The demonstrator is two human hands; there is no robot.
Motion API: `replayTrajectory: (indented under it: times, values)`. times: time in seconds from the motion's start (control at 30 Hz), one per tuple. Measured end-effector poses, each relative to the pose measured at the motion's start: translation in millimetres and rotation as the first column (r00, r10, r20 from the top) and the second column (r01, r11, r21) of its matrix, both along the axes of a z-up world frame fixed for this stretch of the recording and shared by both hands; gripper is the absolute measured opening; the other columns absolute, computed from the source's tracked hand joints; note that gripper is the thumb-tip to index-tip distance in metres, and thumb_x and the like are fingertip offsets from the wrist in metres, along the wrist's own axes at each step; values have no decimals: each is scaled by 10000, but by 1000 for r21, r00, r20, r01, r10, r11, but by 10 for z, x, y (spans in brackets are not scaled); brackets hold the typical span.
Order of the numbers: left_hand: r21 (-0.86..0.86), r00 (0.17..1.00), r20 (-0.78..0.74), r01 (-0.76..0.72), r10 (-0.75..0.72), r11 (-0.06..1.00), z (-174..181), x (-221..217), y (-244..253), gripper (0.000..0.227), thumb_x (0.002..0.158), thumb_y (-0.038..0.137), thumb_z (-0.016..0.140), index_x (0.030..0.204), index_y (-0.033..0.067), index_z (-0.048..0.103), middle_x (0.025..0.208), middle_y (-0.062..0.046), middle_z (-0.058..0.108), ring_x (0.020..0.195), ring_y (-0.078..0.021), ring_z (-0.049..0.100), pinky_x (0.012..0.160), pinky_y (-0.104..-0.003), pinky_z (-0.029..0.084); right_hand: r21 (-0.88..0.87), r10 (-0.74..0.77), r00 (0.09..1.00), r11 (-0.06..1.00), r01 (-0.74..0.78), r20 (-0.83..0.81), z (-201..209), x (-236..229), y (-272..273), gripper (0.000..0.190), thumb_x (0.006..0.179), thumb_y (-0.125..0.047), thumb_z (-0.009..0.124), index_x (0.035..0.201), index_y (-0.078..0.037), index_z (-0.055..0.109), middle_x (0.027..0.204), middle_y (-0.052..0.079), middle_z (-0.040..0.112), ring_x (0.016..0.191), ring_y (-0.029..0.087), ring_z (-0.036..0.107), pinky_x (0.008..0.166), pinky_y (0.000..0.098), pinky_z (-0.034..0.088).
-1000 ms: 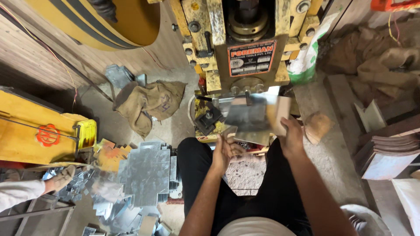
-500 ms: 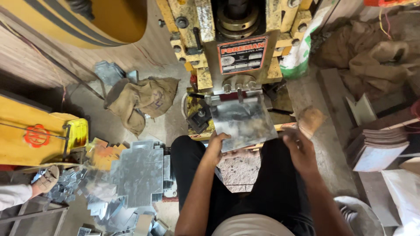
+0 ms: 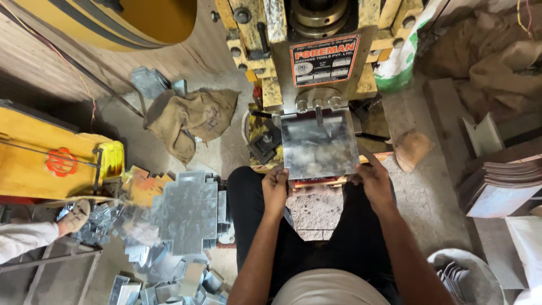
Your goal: The person operates a hydraulic press to shape rectangular metal sheets. They pick up a sheet, place it into the press die, activate the machine to stamp the metal, and then remove the shaped piece. The process is repeated continuously with a stack of metal sheets.
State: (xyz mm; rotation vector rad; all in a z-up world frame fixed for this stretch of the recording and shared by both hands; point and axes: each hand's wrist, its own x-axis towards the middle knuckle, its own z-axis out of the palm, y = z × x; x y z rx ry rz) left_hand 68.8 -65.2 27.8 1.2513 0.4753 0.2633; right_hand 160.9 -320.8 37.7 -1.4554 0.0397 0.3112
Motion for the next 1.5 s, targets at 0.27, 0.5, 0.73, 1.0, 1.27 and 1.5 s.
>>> replayTrajectory:
  times: [0.27,0.5,0.73,1.0,1.27,1.5]
  values:
    - [-170,996,-85,16,-31,985,42,59,34,305,1051,211,538,1216,-22,646,621,-61,603,449,-112,515,423,-266,386,44,9,1000,999,-8,-24,110,21,-16,434,1087,-291,456,1412,-29,576,827,99,682,702,160,614,657,302,486]
    - [-248,994,-52,82,-98,965,149,49,105,793,1069,618,166,1195,-10,634,646,-67,622,446,-134,499,406,-265,335,225,-37,996,973,55,-80,52,133,9,640,1064,-603,372,1275,-23,540,764,137,664,689,216,601,676,337,481]
    - [-253,977,111,203,-180,946,285,143,-84,905,1028,737,142,1275,-40,533,746,-88,649,525,-134,554,459,-271,447,523,128,944,850,53,-304,39,774,211,373,990,-324,586,1267,-74,564,1098,37,679,995,177,650,888,325,532]
    - [-103,922,36,388,-386,916,286,124,-195,621,1048,465,374,1493,36,436,827,-65,709,604,-143,654,507,-255,477,479,-345,938,817,320,-38,-279,124,326,360,933,-64,566,1291,-65,524,1095,27,620,953,152,614,774,299,530]
    - [-53,998,-45,42,-44,998,-94,368,-141,473,1023,109,527,1484,22,463,656,-33,579,505,-94,493,451,-253,375,383,83,992,923,-40,-98,-120,-252,617,397,1000,-290,610,1247,14,545,1129,186,749,733,171,663,620,304,518]
    - [-16,989,-30,142,-142,990,-252,464,125,470,996,98,495,1460,20,490,662,-53,609,471,-104,462,436,-264,367,187,1,991,982,25,-134,-465,-85,630,282,1007,-268,620,1075,3,655,978,152,768,695,165,641,681,302,558]
